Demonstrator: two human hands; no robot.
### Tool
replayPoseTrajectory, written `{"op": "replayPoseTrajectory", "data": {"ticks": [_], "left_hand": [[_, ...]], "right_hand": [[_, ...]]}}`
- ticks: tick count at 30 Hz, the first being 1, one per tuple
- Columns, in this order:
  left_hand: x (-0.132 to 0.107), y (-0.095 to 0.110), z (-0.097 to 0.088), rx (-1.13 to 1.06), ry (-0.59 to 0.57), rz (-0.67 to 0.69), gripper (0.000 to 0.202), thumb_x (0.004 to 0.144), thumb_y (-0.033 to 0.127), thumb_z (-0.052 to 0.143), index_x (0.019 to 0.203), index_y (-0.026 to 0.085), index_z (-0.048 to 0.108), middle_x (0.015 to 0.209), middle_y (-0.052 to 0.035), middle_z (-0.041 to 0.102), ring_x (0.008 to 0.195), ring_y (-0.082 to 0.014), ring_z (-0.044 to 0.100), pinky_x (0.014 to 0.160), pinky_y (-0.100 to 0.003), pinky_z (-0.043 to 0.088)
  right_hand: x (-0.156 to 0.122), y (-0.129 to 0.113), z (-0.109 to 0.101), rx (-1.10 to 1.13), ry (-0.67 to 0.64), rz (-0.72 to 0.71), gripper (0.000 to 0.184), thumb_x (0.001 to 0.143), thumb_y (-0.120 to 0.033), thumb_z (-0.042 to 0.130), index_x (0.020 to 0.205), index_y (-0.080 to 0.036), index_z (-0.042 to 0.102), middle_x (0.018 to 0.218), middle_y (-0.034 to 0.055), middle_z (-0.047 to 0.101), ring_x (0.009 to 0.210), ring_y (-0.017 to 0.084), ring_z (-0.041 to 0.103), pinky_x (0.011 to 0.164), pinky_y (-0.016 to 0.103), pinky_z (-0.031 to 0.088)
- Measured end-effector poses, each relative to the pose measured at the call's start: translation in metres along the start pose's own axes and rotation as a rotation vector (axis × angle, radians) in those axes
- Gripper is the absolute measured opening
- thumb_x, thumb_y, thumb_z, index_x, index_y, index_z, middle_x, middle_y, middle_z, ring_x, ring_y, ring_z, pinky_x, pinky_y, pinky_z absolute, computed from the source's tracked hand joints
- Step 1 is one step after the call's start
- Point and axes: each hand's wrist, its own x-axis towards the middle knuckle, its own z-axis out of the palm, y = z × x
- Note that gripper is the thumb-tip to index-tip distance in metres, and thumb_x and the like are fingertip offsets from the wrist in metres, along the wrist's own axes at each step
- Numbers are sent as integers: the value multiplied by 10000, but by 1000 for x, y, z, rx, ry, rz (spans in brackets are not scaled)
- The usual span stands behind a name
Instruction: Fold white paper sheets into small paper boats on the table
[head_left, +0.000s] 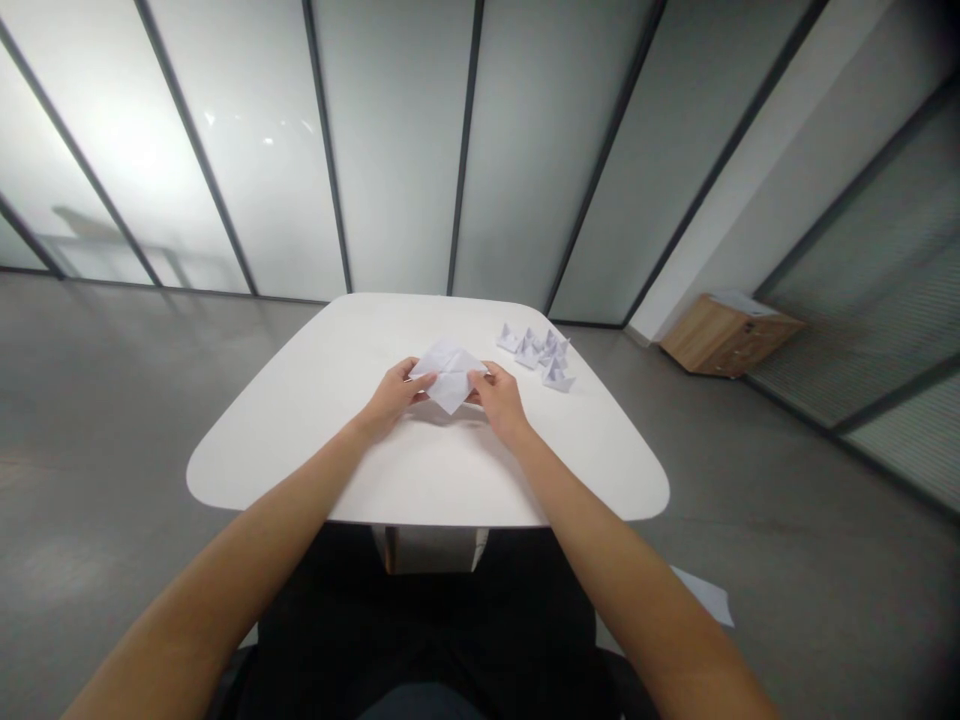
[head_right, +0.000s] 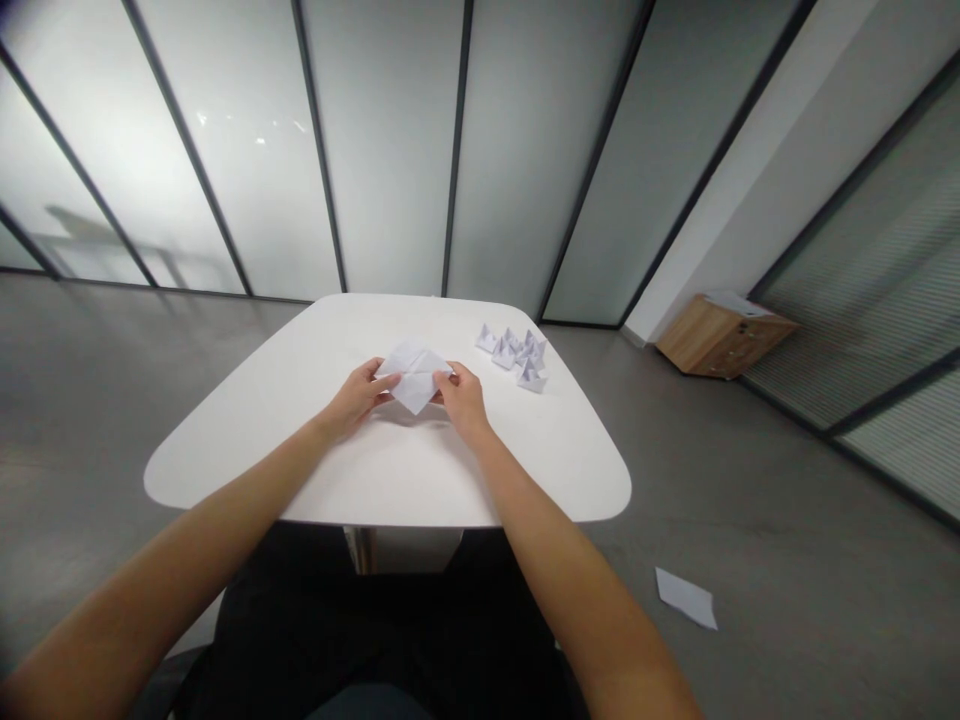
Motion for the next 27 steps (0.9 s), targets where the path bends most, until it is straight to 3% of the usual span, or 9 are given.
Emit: {"op": "replayPoseTrajectory", "data": {"ticks": [4,9,11,14,19,23,27], "left_hand": [[0,-1,0,136,-62,2,514,789,521,780,1147,162,690,1082,-103,737,974,-251,678,880,-387,548],[4,2,-8,433,141,229,414,748,492,809,1006,171,761,1199,-119,683,1174,-290,593,980,-383,502],[4,4,-8,378,134,189,427,764,510,793,1023,174,748,1097,-95,706,1070,-260,631,918,-366,519],[0,7,-4,157,6,63,517,787,541,777,1148,181,694,1047,-75,717,938,-207,661,801,-315,523],[-5,12,1,53,-60,-13,521,807,545,773,1201,229,645,1074,-60,711,883,-159,661,632,-213,439],[-4,12,-2,-45,-66,-17,513,810,524,783,1192,213,640,1074,-56,719,879,-152,669,702,-231,478],[-5,13,-1,-139,-97,-28,552,785,477,822,1199,183,605,1019,-63,720,837,-159,674,755,-268,520]], "right_hand": [[-1,-2,-1,-79,-25,-33,429,759,-484,756,1089,-225,664,824,3,725,717,209,701,634,375,645],[-6,-13,-1,164,-168,59,572,870,-703,586,1116,-195,674,957,93,752,713,207,707,624,361,638],[-7,-15,0,175,-192,79,534,883,-667,600,1135,-203,684,1063,112,748,789,209,714,661,354,640],[-8,-13,1,104,-201,36,408,834,-506,731,1149,-248,705,1228,81,707,1024,223,684,774,349,640],[-9,-9,1,74,-361,27,529,847,-432,737,1357,-343,623,1403,38,623,1157,227,636,864,361,620],[-8,-6,-1,30,-408,9,588,887,-445,695,1452,-381,544,1434,24,602,1078,214,659,803,328,619],[-8,-6,-1,57,-475,-26,743,791,-343,807,1471,-406,515,1525,24,515,1109,223,644,861,345,603]]}}
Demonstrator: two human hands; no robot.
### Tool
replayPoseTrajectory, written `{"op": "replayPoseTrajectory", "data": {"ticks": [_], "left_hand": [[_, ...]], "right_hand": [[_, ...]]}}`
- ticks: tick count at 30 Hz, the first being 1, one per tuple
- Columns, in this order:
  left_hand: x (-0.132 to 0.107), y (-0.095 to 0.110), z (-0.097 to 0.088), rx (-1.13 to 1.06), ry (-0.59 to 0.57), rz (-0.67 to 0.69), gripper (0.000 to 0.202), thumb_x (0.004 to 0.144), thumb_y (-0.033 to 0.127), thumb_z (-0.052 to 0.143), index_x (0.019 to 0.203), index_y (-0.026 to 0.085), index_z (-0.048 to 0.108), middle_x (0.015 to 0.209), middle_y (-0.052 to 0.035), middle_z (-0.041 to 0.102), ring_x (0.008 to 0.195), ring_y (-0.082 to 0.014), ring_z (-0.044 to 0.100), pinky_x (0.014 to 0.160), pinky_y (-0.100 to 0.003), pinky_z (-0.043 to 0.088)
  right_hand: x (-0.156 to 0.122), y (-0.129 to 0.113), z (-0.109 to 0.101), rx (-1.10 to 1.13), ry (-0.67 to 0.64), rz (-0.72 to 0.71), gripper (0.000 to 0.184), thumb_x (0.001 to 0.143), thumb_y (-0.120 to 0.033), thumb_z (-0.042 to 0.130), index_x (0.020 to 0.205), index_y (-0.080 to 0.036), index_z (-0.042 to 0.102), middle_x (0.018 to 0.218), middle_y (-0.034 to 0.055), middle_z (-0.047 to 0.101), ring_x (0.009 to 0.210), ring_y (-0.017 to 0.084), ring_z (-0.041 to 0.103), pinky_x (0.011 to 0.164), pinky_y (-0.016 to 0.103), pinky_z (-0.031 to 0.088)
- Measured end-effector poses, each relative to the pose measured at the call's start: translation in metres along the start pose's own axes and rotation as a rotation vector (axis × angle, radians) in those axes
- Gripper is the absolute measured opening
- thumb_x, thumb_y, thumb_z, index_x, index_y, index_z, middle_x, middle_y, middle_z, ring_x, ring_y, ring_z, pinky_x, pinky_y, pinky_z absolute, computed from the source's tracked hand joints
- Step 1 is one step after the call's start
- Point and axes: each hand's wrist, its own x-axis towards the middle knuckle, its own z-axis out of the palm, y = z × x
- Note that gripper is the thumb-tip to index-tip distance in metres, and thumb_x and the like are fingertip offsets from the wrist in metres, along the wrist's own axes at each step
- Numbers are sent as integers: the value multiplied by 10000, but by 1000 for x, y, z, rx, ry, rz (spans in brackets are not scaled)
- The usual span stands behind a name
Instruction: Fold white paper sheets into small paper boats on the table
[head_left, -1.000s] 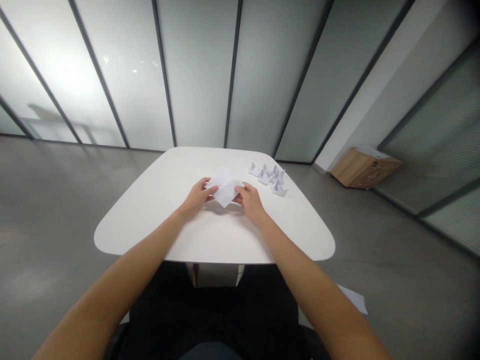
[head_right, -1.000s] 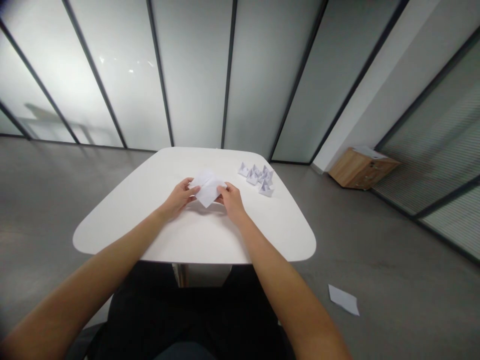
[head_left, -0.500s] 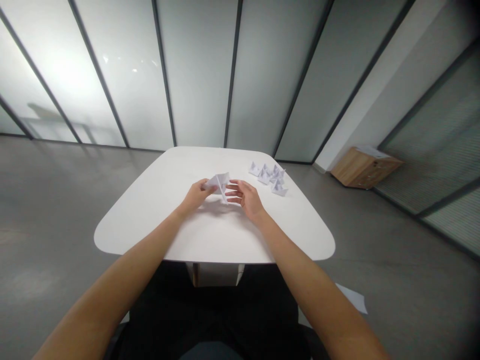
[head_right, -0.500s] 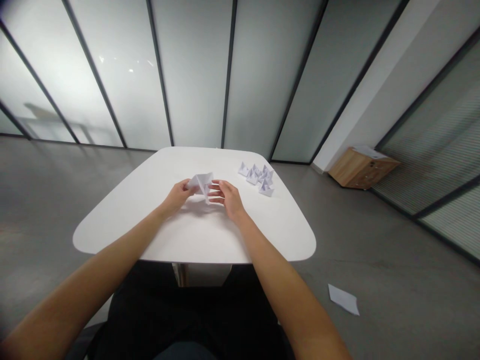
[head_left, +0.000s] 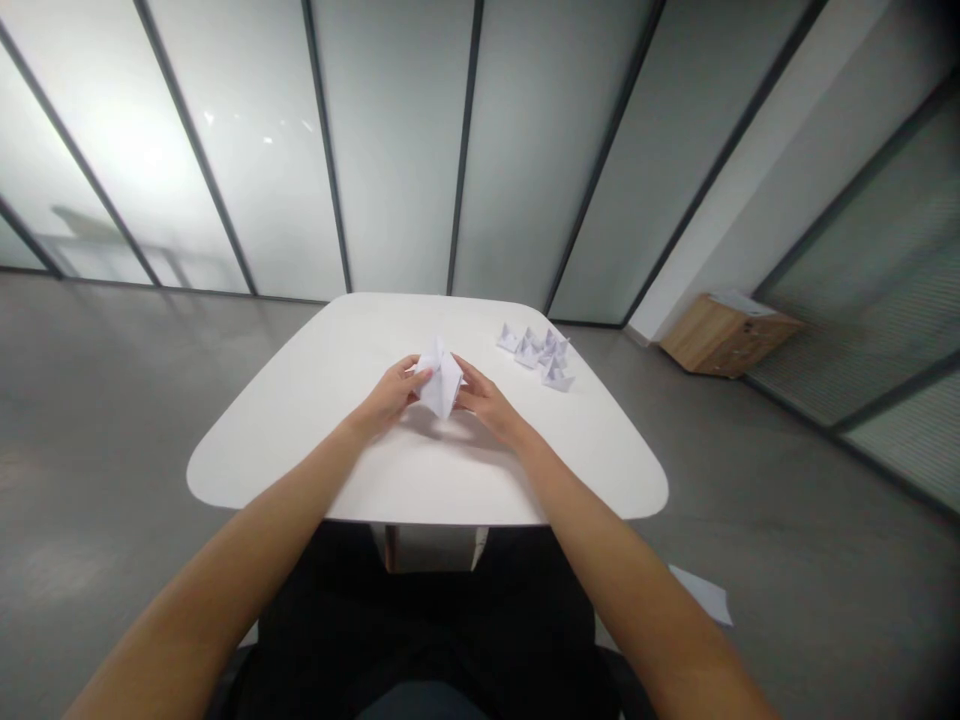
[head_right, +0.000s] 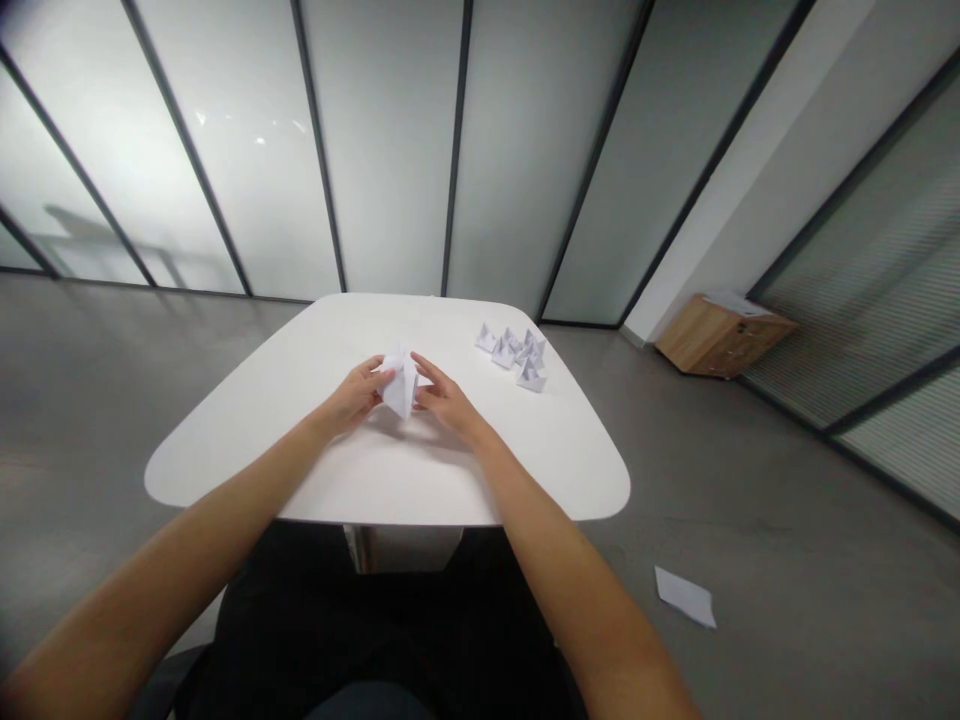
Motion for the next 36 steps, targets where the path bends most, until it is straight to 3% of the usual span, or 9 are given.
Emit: {"op": "replayPoseTrajectory", "data": {"ticks": [3,6,10,13,18,23,28,32,36], "left_hand": [[-2,1,2,-44,-5,7,627,771,443,844,1259,242,506,965,-27,714,787,-150,673,724,-267,532],[-2,-2,0,-57,11,50,688,753,414,863,1281,303,436,938,17,703,735,-129,660,674,-239,526],[3,-7,-6,-83,21,26,549,767,385,852,1198,259,537,976,-2,706,782,-137,668,677,-234,540],[4,-5,-6,-143,-3,-23,445,807,349,822,1175,225,604,1026,-41,714,819,-153,682,705,-255,565],[-3,8,-3,-313,-14,-73,442,815,274,816,1211,223,626,1115,-48,714,876,-160,703,770,-268,598],[-6,12,-4,-426,-8,-39,593,737,177,864,1263,226,594,1156,-23,713,881,-119,705,792,-211,586],[-3,8,-4,-388,34,-19,615,744,176,861,1289,231,584,1169,-23,715,902,-113,701,803,-200,572],[-3,5,-2,-312,-61,-43,591,739,197,875,1268,218,612,1130,-36,716,940,-123,688,831,-219,555],[-3,-1,5,-177,-142,10,639,715,191,891,1290,226,613,1185,-69,712,1046,-178,679,891,-274,534]], "right_hand": [[-3,-4,3,59,-38,28,824,727,-301,857,1467,-416,514,1540,31,490,1096,231,644,870,366,599],[-5,-9,5,116,-13,73,839,713,-311,862,1472,-394,513,1371,46,611,1024,217,656,825,344,596],[-5,-10,4,136,44,81,780,723,-304,842,1446,-347,554,1021,8,681,865,158,633,741,270,552],[-4,-10,2,143,94,70,681,713,-300,844,1360,-322,632,908,-16,664,815,137,614,745,257,528],[-3,-12,4,212,128,66,600,671,-278,879,1240,-304,690,973,-4,699,871,154,633,799,292,543],[-4,-15,7,347,123,80,603,674,-217,875,1240,-303,686,932,-9,690,789,135,616,706,269,544],[-1,-10,3,436,133,74,572,682,-146,802,1222,-302,695,1004,-2,711,819,142,629,679,260,536],[0,-11,-2,494,168,36,543,665,-87,732,1172,-279,697,1038,2,723,872,155,646,722,274,547],[-2,-17,-4,587,152,76,463,731,-191,706,1188,-252,665,1072,27,724,890,185,656,740,312,575]]}}
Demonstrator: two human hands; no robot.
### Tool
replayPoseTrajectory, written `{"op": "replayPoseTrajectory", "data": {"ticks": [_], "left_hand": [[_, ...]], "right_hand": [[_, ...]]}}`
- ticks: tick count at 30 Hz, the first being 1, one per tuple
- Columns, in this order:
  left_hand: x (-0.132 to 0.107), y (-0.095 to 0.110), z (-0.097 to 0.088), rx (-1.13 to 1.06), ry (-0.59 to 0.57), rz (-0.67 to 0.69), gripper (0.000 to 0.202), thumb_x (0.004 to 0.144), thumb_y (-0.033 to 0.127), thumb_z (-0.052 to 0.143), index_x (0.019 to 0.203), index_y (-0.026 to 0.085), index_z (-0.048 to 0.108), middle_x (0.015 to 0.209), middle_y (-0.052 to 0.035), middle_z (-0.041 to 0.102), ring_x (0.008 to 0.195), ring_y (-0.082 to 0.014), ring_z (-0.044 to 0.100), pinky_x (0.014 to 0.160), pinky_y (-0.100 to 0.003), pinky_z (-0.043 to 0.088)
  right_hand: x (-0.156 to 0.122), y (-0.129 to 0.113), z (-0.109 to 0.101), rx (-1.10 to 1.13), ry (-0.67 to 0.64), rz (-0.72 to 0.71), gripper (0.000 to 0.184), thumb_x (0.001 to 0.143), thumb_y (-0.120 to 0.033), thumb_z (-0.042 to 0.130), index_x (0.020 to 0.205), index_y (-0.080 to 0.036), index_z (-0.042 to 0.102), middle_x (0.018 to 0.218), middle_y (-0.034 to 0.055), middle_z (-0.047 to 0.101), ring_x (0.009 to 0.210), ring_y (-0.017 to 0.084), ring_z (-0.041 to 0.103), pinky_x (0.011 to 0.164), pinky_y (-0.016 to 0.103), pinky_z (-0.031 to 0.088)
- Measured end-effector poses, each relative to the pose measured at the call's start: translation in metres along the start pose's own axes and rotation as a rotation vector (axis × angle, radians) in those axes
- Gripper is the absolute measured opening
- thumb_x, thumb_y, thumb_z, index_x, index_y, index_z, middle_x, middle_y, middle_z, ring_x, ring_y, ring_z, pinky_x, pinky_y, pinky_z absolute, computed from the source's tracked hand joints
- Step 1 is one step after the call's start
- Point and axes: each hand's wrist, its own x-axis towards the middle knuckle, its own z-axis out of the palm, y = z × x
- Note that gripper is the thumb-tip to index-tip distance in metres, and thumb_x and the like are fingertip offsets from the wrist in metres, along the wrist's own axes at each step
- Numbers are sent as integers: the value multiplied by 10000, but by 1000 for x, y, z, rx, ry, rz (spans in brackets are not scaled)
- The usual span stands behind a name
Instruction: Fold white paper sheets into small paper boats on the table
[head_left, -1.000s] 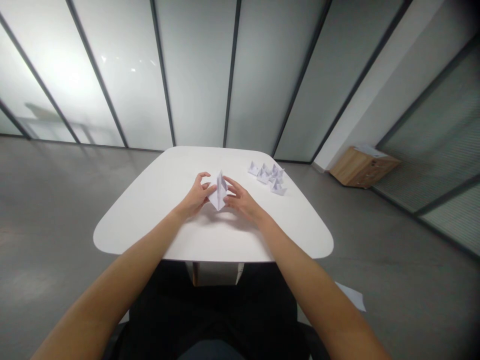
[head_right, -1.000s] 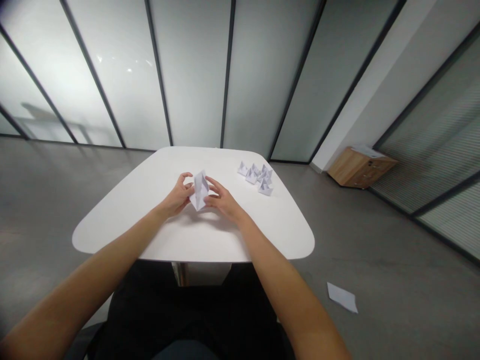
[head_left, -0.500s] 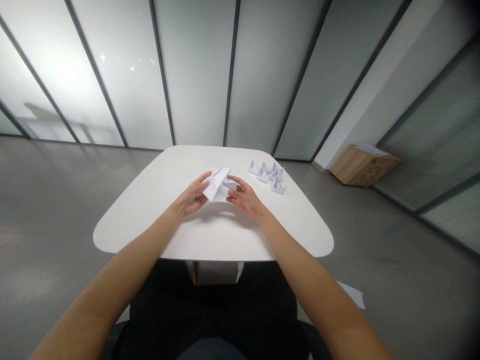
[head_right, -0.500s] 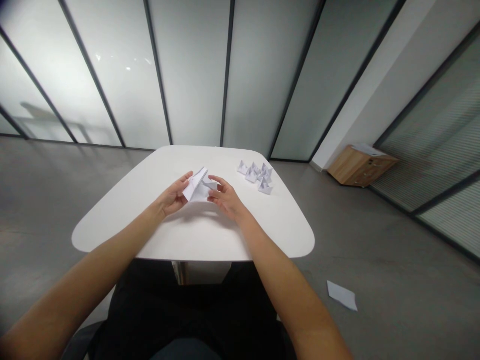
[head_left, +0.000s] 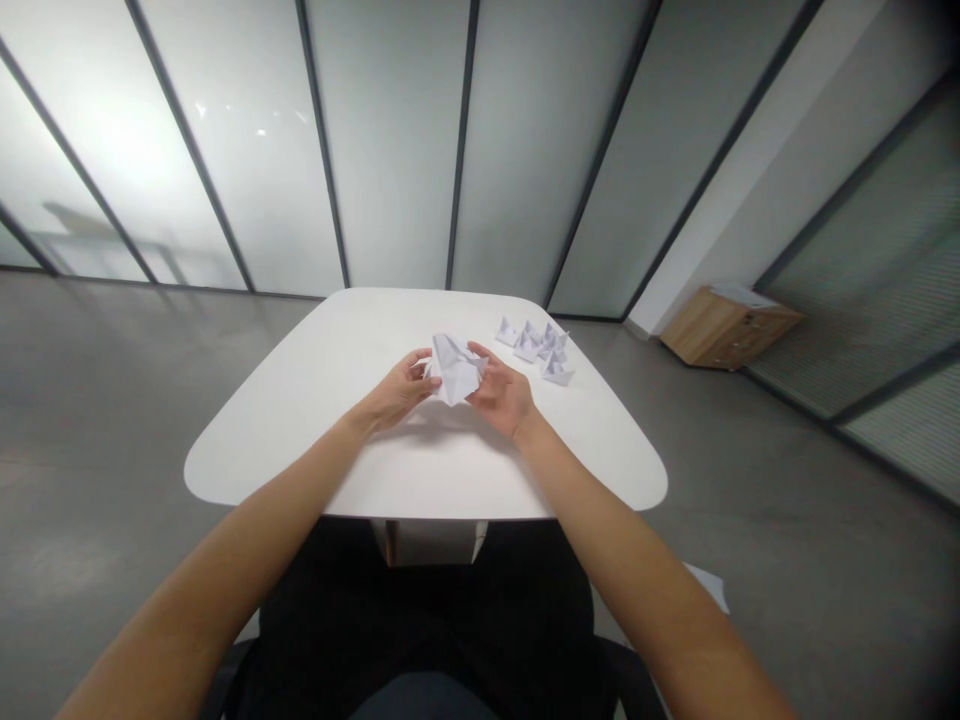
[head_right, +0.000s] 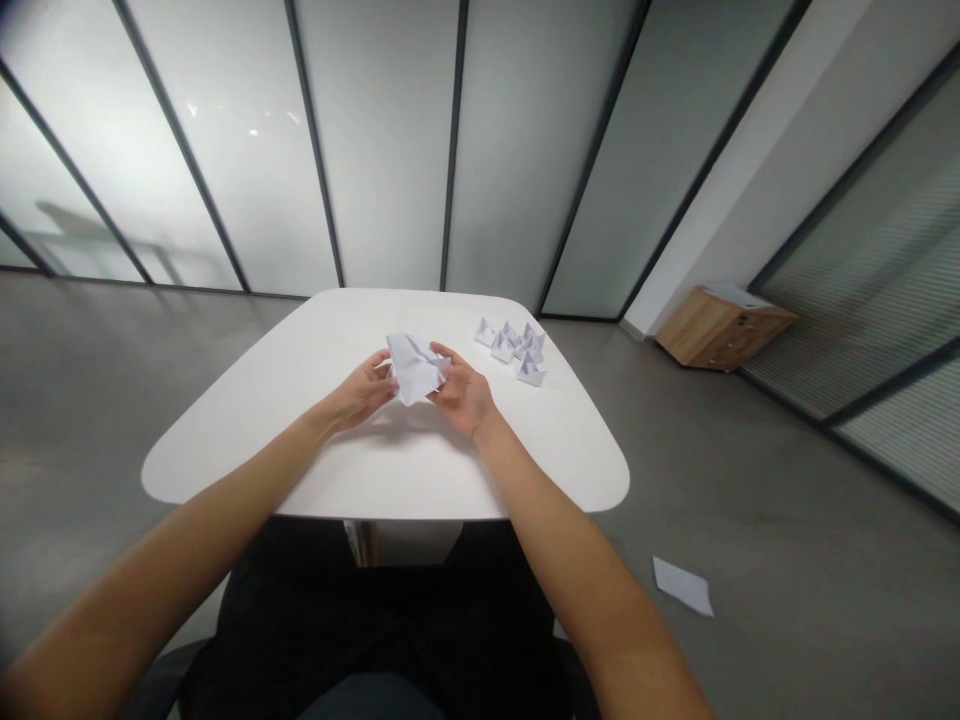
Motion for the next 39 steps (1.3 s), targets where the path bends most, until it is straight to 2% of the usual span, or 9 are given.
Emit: {"op": "replayPoseTrajectory", "data": {"ticks": [5,9,14,19,24,26,30,36,39], "left_hand": [[0,-5,9,106,26,46,517,732,223,873,1213,178,688,1216,-117,714,1145,-270,657,974,-369,524],[-1,-4,9,159,21,65,548,733,200,858,1251,225,682,1229,-97,710,1242,-284,615,1033,-408,514],[0,-3,-2,337,47,92,650,680,187,877,1292,231,661,1391,-116,625,1340,-315,543,1132,-470,427],[-6,7,-4,427,-64,154,935,672,247,901,1501,333,477,1629,-112,361,1527,-333,286,1205,-515,305],[-7,9,2,423,-63,161,872,693,332,899,1471,325,507,1637,-115,331,1540,-340,247,1201,-501,309],[-7,8,2,414,-32,170,814,710,329,891,1439,316,531,1605,-117,376,1528,-325,278,1193,-487,324],[-6,7,2,318,-26,174,744,723,388,884,1381,269,559,1469,-127,525,1417,-306,450,1154,-429,384],[-4,2,3,270,20,192,684,741,375,877,1324,240,548,1443,-120,560,1274,-261,574,1033,-353,479],[-1,-2,1,336,95,168,671,738,411,873,1303,201,578,1234,-106,682,1077,-219,657,914,-296,508]], "right_hand": [[-3,1,5,-23,-12,73,492,788,-291,742,1265,-310,624,1170,10,707,881,174,657,738,298,585],[-2,6,9,-121,60,72,476,810,-373,761,1266,-343,631,1173,0,701,897,178,667,752,317,599],[2,10,6,-210,145,41,625,751,-228,786,1332,-344,585,1095,-13,714,914,173,686,771,302,603],[5,12,1,-209,200,28,682,714,-206,821,1339,-305,566,1052,-13,728,840,146,690,737,274,594],[3,13,4,-201,142,58,729,697,-202,849,1355,-284,544,1040,1,733,865,162,703,755,288,598],[2,12,5,-191,131,65,720,701,-198,848,1349,-281,544,1065,10,732,876,167,706,758,294,602],[2,12,5,-175,151,59,681,702,-170,838,1314,-278,560,1065,6,731,857,157,699,737,283,606],[1,9,6,-135,123,39,625,693,-199,849,1257,-291,596,1049,-17,719,845,145,680,723,269,594],[-1,5,8,-127,113,27,573,712,-258,830,1242,-310,617,1029,-28,712,877,153,679,752,282,593]]}}
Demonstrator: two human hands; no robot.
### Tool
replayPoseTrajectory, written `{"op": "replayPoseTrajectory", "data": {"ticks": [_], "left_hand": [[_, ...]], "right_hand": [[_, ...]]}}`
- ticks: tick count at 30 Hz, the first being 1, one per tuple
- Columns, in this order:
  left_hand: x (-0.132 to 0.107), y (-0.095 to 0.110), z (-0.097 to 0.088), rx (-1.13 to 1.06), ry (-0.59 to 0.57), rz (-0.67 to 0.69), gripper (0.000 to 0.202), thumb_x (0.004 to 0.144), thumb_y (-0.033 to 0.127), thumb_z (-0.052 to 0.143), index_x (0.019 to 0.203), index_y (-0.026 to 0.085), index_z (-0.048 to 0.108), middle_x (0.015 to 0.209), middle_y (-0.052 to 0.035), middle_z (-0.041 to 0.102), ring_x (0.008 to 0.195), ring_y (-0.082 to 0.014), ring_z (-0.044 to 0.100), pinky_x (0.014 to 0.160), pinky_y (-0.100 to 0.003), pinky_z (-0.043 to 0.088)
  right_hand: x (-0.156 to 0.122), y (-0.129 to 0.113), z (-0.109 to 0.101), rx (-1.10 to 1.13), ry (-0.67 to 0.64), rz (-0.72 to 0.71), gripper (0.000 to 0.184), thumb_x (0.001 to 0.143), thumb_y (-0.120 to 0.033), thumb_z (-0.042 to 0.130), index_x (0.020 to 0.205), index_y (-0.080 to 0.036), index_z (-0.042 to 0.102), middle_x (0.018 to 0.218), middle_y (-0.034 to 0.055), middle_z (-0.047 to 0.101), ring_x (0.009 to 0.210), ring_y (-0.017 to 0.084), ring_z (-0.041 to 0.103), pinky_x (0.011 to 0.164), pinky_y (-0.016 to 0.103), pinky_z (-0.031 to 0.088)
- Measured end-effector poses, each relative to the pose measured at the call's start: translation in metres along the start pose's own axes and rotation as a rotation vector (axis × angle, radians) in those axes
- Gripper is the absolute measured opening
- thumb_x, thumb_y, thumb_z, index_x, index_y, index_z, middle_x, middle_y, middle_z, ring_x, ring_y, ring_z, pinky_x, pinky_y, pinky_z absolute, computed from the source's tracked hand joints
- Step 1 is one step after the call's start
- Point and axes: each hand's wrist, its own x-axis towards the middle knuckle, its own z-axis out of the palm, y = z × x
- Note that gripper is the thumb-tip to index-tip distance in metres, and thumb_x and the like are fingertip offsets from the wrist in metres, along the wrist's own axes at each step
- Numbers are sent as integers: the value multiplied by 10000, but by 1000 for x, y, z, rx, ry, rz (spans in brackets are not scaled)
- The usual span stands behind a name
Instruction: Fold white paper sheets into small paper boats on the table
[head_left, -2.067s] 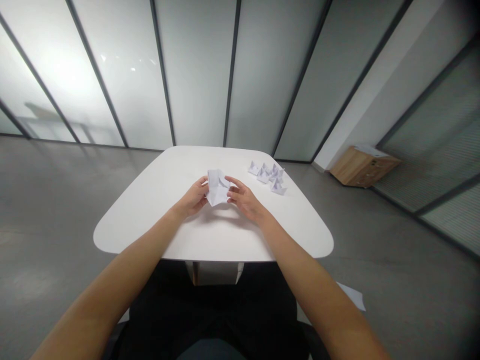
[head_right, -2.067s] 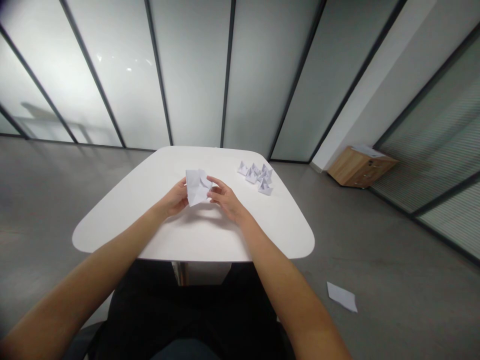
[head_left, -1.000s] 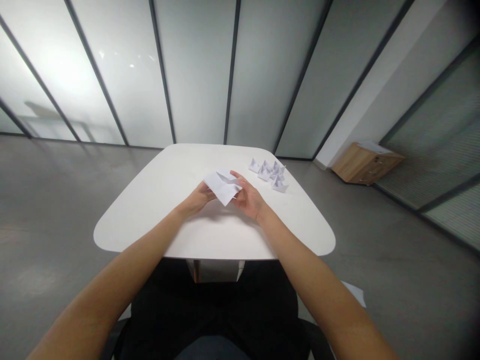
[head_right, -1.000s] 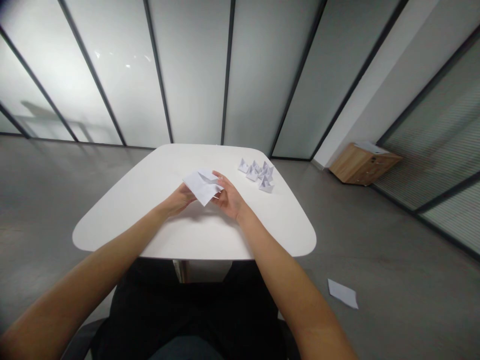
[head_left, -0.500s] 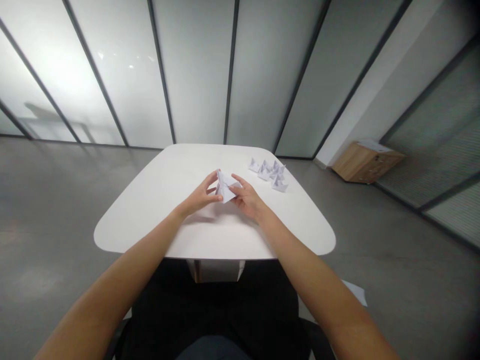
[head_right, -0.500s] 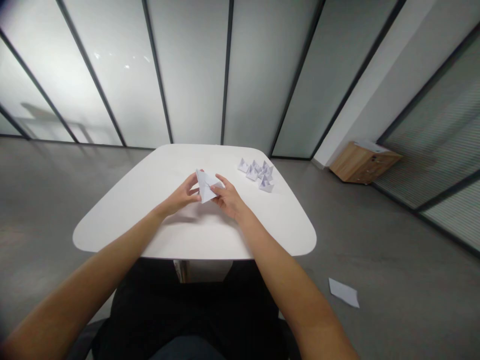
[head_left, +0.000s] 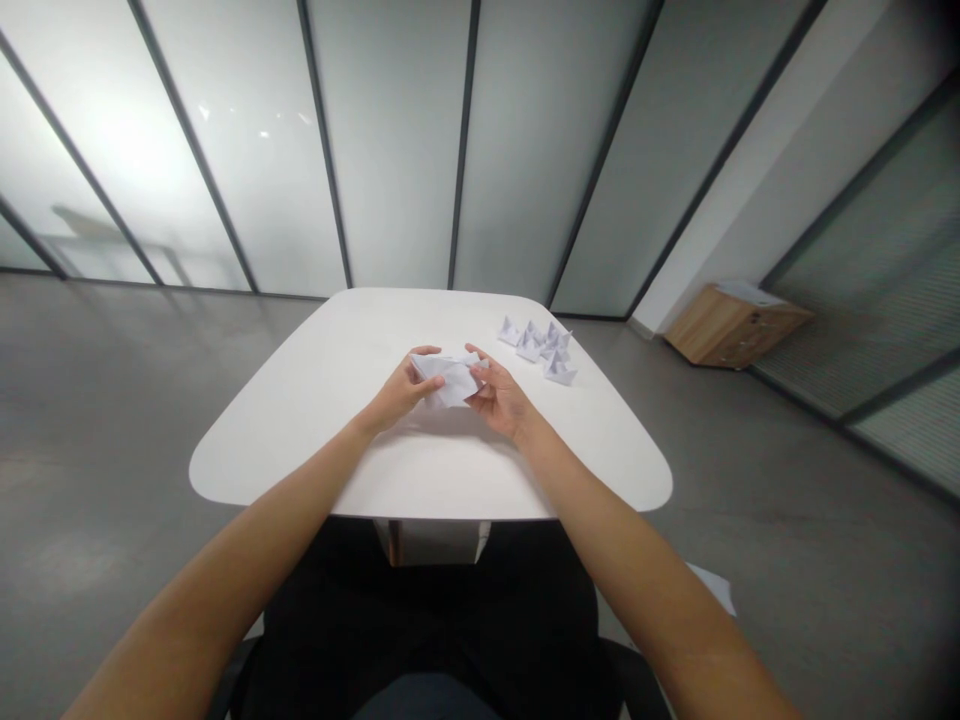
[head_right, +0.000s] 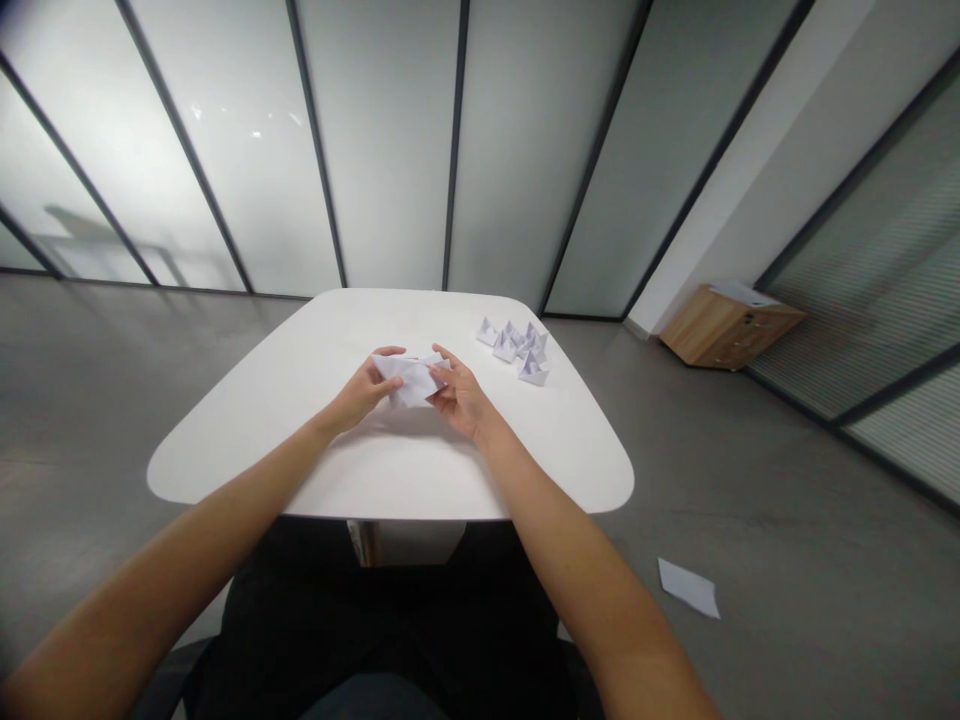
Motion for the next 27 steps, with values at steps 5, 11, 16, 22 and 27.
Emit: {"op": "replayPoseTrajectory", "data": {"ticks": [5,11,16,22,27], "left_hand": [[6,-9,-7,226,156,-30,537,745,571,810,1023,122,714,968,-89,742,821,-197,656,712,-262,486],[10,-14,-16,385,277,-66,569,765,630,756,972,100,730,855,-79,737,712,-185,614,591,-250,425],[5,-3,-13,326,92,-61,549,793,549,769,1135,122,718,1060,-118,752,867,-230,663,743,-290,500],[3,4,-20,428,-1,-77,500,777,482,792,1131,136,726,1014,-99,754,854,-237,669,764,-312,510],[6,0,-32,575,-40,-57,459,778,491,775,1087,154,739,1010,-95,759,856,-248,672,718,-308,508]], "right_hand": [[-2,-3,1,-42,-6,-32,621,722,-306,813,1299,-342,588,993,-29,723,927,179,692,816,347,607],[6,3,-3,-150,88,-93,571,670,-323,886,1184,-258,646,793,-30,692,740,156,692,740,310,587],[13,6,-10,-273,208,-161,415,694,-483,853,954,-204,689,832,14,700,690,127,644,643,264,552],[16,6,-20,-436,334,-220,386,715,-538,813,717,-205,616,564,-50,517,498,87,463,471,230,396],[17,5,-27,-508,381,-227,334,705,-490,809,686,-206,634,572,-53,495,514,81,425,448,211,351]]}}
